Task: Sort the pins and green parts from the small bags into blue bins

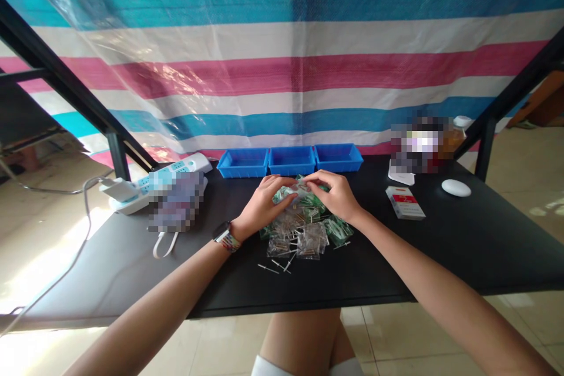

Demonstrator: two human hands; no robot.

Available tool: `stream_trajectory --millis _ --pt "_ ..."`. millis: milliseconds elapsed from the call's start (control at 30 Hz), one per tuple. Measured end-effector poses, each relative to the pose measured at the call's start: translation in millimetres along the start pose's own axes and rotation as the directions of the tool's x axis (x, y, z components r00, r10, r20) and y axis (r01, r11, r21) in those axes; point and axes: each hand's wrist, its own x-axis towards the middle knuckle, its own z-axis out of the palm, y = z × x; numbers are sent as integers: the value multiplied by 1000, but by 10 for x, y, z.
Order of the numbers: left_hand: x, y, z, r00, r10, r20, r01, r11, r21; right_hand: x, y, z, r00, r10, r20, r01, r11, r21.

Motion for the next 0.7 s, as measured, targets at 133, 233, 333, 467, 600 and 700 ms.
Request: stream_trajectory --millis 133,233,333,467,600,700 --pt "-26 -4 27 996 -71 -51 63 988 -141 -32 -44 69 994 103 46 -109 983 147" --pt "-17 21 10 987 -157 -43 141 954 -265 -34 -116 85 993 114 40 -119 985 125" --pt "7 49 4 970 -237 -44 202 899 -390 -23 -166 83 989 143 30 -146 980 132" --pt "37 55 21 961 -274 -43 222 854 -471 -11 -139 76 979 202 7 -199 957 209" --pt "40 44 39 969 -247 19 221 825 -520 -15 -127 70 974 227 7 -221 940 260" --pt "18 44 50 971 -239 12 214 843 -494 -26 -172 76 974 219 64 -228 931 284"
